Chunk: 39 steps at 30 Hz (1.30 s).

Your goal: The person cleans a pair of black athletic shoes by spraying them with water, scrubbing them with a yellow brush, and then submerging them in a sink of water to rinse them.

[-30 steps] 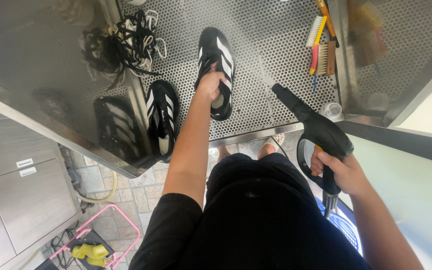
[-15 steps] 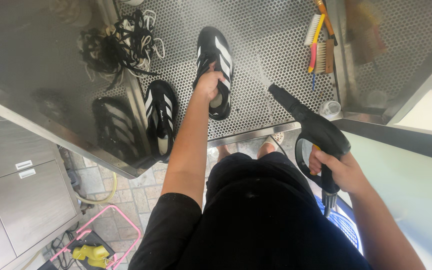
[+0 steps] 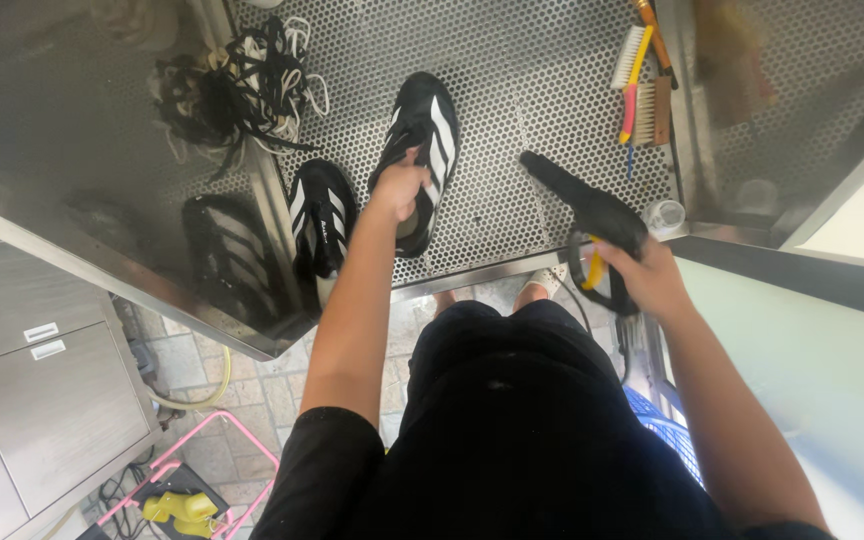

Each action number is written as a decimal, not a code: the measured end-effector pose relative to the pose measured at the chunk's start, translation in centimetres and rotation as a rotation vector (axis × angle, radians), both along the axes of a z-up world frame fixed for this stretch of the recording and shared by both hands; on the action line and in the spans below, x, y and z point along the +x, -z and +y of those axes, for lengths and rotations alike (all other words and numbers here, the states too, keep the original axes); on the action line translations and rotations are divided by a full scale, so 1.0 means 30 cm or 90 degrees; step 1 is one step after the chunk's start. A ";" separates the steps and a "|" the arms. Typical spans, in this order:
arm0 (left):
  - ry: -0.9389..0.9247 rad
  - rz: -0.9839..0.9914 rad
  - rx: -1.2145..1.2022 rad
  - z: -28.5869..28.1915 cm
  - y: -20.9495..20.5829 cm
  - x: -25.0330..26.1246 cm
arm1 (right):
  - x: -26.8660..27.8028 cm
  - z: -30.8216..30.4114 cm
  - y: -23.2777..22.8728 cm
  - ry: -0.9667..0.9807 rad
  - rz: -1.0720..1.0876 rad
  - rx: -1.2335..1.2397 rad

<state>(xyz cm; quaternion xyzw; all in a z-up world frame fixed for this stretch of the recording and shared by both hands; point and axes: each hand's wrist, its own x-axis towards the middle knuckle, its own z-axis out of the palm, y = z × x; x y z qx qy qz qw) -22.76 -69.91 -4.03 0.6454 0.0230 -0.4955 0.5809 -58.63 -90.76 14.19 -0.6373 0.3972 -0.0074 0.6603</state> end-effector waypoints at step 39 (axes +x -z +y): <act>-0.245 0.095 -0.031 -0.040 -0.057 0.007 | 0.577 -0.183 0.071 -0.091 -0.169 -0.592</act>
